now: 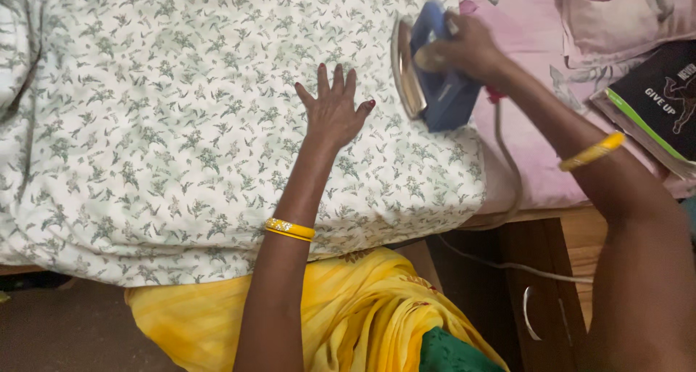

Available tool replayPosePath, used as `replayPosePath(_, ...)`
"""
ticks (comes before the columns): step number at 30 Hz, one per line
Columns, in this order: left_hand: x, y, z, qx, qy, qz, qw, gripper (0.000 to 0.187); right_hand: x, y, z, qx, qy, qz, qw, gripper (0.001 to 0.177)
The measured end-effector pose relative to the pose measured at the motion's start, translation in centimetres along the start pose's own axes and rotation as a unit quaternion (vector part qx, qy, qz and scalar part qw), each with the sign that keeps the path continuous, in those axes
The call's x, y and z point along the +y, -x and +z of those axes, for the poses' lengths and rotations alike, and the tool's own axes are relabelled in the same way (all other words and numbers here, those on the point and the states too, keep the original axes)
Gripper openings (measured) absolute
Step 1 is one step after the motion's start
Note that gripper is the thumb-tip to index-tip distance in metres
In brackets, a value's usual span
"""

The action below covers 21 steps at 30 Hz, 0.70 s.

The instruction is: The person irons a white floral-patterned garment on a bed using a blue electric iron. They repeatedly smooth the fabric, adjust its position, and iron different sections, including edges and folds, to remove wrinkles.

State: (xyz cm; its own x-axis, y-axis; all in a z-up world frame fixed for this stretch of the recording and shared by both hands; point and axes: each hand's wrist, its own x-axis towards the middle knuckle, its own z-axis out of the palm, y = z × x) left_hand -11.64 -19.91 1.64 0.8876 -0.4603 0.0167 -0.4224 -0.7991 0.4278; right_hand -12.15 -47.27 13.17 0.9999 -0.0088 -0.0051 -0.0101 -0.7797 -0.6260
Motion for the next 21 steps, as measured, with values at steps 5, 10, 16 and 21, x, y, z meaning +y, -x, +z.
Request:
replayPosePath(5,-0.1,0.3,0.0,0.015,0.008,0.008,1.000,0.077,1.7,-1.7,0.4,-0.076,0.223,-0.014,0.972,0.052)
replayPosePath(10,0.3,0.5,-0.6,-0.024,0.007,0.002,1.000,0.081,1.5,2.4,0.1,-0.059,0.300,0.011,0.952,0.062)
replayPosePath(16,0.3,-0.1,-0.9,-0.045,-0.007,0.005,0.999,0.084,1.6,-0.4,0.8,-0.027,0.309,0.075,0.948,0.060)
replayPosePath(21,0.3,-0.1,-1.2,-0.053,-0.012,0.009,0.998,0.084,5.3,-7.2,1.3,0.098,0.316,0.063,0.942,0.075)
